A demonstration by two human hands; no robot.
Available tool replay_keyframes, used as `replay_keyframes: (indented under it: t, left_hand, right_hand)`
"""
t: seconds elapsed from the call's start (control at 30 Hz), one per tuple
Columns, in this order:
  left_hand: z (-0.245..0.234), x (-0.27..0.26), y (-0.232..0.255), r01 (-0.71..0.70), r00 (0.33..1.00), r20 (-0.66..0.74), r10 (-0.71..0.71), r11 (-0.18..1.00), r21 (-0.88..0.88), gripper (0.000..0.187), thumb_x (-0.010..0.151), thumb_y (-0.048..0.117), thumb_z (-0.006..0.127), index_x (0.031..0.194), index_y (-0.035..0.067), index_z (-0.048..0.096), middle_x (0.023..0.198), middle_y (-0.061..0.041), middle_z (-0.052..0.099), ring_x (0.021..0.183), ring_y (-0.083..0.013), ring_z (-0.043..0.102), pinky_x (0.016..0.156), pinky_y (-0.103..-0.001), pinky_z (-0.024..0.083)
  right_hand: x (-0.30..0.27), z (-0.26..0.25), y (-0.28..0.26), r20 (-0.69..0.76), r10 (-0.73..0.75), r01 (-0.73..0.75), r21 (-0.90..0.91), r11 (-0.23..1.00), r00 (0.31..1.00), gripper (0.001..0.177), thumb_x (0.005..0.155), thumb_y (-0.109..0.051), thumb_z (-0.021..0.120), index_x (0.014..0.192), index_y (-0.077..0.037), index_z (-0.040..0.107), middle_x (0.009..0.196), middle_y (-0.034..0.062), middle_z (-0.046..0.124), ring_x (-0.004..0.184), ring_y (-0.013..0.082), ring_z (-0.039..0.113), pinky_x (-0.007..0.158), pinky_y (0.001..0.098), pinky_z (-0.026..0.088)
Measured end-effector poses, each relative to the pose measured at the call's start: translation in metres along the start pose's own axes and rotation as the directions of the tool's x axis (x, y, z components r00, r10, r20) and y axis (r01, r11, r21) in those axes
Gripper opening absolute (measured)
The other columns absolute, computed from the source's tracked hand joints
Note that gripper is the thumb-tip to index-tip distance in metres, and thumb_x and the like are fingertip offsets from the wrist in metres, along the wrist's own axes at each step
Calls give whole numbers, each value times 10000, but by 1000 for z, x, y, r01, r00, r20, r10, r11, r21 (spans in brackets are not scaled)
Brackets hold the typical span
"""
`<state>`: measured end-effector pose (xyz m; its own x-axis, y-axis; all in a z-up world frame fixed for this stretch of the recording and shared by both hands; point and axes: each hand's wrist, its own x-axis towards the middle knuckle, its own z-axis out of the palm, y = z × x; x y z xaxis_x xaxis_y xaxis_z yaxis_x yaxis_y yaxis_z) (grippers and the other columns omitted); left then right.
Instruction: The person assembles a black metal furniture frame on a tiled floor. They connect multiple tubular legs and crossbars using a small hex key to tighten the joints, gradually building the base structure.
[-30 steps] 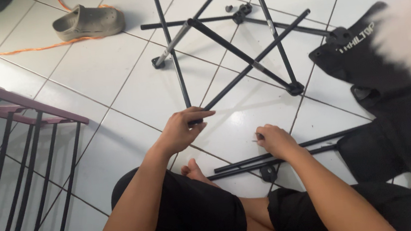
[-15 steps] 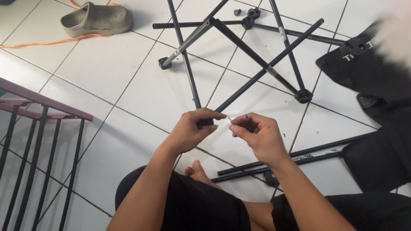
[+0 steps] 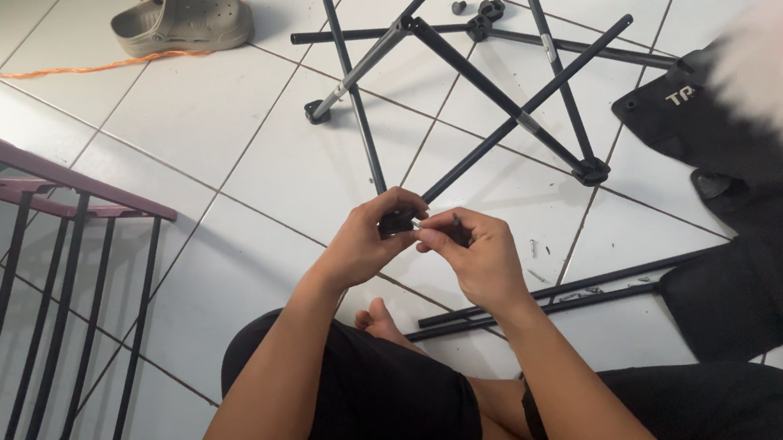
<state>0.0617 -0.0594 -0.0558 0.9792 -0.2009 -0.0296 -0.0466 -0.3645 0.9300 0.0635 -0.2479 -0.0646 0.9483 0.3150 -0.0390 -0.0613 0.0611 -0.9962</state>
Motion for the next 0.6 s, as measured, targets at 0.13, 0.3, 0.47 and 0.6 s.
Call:
replay_keyframes:
  t: [0.13,0.3,0.47,0.6]
  left_hand:
    - [0,0,0,-42,999,-10,43,999,25,311,835,44,775,1123,86,666,1008,-33,733,944,-144,702,826,-308,569]
    - [0,0,0,15,1000,13,-15,1000,-3,319,839,33,758,1136,92,659,1008,-28,734,946,-139,705,822,-312,579]
    - [0,0,1,35,999,10,-35,999,-22,337,836,22,747,1153,89,655,1020,-30,726,943,-141,700,842,-311,582]
    - [-1,0,1,47,999,11,-47,999,-27,342,839,22,745,1162,88,653,1034,-30,722,953,-136,697,852,-308,582]
  right_hand:
    - [2,0,-3,11,12,-11,-70,997,1000,147,923,-76,726,1011,40,739,823,85,767,787,132,731,754,255,584]
    - [-1,4,-10,20,9,-6,-125,992,1000,130,914,-79,725,991,24,751,812,76,767,783,125,733,738,254,574]
    - [-5,5,-20,16,-14,18,-239,971,1000,120,911,-102,731,972,-5,766,785,64,778,767,119,729,728,261,561]
    - [-7,7,-25,-8,2,-4,-296,955,1000,122,906,-117,738,964,-17,774,781,60,781,759,116,726,720,263,559]
